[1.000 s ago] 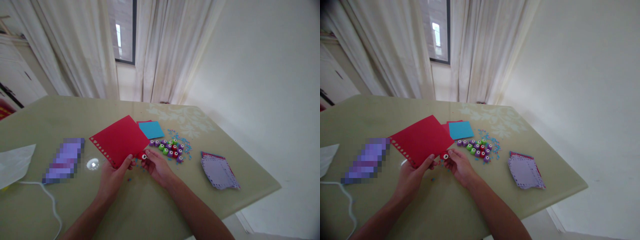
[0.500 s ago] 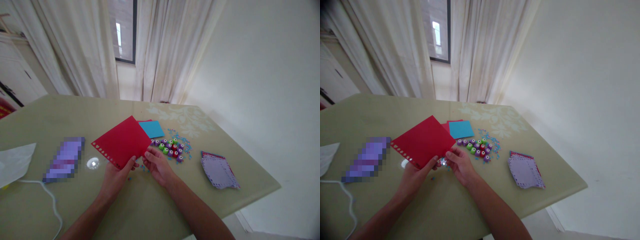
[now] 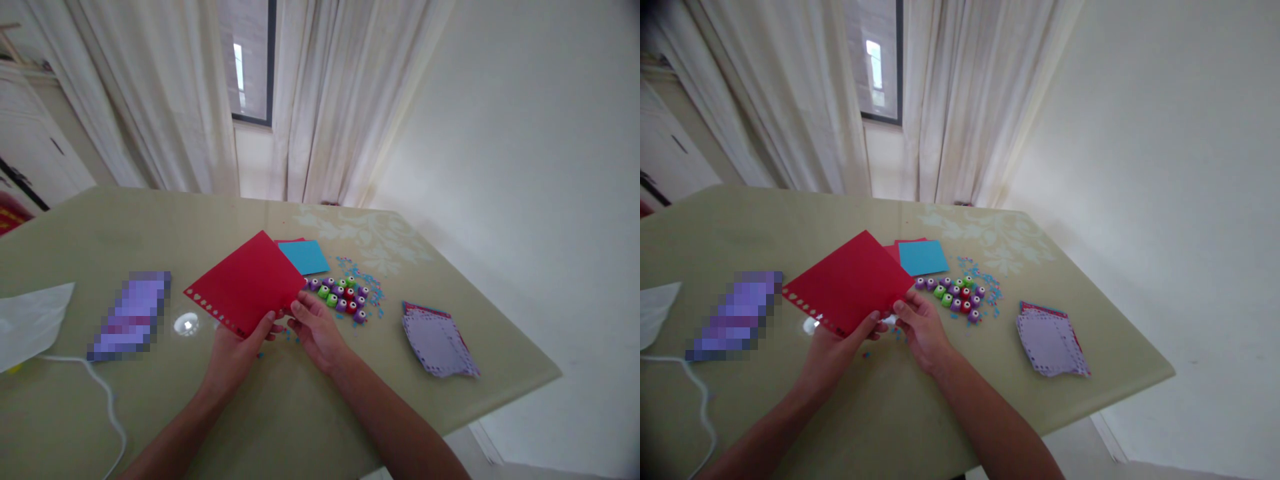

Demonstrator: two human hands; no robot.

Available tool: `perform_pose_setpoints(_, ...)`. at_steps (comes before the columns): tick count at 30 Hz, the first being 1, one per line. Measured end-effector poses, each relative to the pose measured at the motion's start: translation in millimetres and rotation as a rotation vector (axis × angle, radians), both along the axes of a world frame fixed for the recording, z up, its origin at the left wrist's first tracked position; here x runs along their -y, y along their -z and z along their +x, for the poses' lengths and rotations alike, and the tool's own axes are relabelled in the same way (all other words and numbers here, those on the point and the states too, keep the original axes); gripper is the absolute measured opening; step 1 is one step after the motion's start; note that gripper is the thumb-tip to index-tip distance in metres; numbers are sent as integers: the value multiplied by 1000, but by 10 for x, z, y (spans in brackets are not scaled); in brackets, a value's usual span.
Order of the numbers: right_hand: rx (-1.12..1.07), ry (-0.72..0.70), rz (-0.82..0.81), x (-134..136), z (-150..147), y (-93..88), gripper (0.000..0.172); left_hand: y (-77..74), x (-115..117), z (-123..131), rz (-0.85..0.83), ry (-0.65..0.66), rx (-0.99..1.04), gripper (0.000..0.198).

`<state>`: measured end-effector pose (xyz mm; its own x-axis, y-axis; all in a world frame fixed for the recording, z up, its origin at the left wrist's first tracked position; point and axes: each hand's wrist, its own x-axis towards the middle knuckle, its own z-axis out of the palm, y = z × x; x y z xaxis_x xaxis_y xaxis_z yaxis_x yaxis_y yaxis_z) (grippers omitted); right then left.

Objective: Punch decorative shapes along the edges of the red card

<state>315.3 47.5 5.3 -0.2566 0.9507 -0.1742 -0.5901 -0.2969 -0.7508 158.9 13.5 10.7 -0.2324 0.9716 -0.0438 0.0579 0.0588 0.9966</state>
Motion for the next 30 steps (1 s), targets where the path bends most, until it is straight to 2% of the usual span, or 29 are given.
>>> perform_pose_setpoints(7,26,28,68,3,-9,4,38,28,-16,7,26,25,17,37)
perform_pose_setpoints(14,26,54,145,36,-27,0,32,-42,4,48,38,42,63,36)
perform_pose_setpoints(20,52,8,107,22,-25,-1,38,-30,8,32,30,29,51,35)
perform_pose_setpoints(24,75,-34,119,9,-11,-31,43,8,-16,15,13,-41,132,36)
perform_pose_setpoints(27,234,31,151,-19,46,-30,45,56,-39,-8,-13,-100,196,36)
perform_pose_setpoints(30,615,70,330,-63,155,-17,32,83,-47,-32,-17,-126,188,36)
